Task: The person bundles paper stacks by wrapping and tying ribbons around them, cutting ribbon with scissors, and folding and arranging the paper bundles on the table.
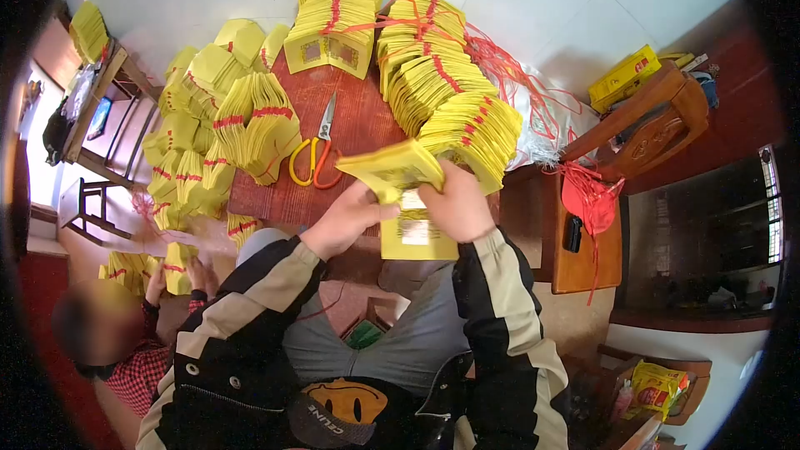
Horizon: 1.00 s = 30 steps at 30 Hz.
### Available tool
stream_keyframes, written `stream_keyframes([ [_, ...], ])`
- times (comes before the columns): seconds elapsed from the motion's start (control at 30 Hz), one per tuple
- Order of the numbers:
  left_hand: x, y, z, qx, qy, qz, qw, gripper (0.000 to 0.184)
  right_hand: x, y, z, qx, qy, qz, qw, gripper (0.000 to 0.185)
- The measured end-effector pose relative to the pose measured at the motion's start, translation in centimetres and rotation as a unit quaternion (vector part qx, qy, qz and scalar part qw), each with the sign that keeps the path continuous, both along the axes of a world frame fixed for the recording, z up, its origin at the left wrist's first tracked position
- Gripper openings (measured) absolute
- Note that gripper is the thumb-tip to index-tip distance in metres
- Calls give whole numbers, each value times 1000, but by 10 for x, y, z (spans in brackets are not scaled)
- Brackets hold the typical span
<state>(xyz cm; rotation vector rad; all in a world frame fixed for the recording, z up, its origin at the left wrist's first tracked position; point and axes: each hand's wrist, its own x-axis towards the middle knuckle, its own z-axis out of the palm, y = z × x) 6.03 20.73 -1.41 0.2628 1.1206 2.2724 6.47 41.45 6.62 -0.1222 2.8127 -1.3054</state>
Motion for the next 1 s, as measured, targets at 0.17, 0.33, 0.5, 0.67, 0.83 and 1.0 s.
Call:
stream_keyframes([
  [0.17,-18,-11,-20,34,-120,46,991,41,-31,-20,-18,-150,-48,124,980,28],
  [0.33,-28,-20,-21,87,-178,162,967,40,-44,-23,-16,-175,-58,67,981,28],
  [0.5,-36,-20,-27,74,-182,220,955,46,-34,-21,-13,-272,-90,18,958,22],
  [0.67,-38,-18,-38,66,-180,265,945,37,-27,-7,-25,-258,-89,-23,962,19],
  [0.83,-37,-17,-34,42,-181,299,936,28,-37,-18,-26,-289,-74,-21,954,17],
  [1.0,-34,-14,-28,6,-207,323,923,20,-95,-48,-8,-186,23,17,982,17],
])
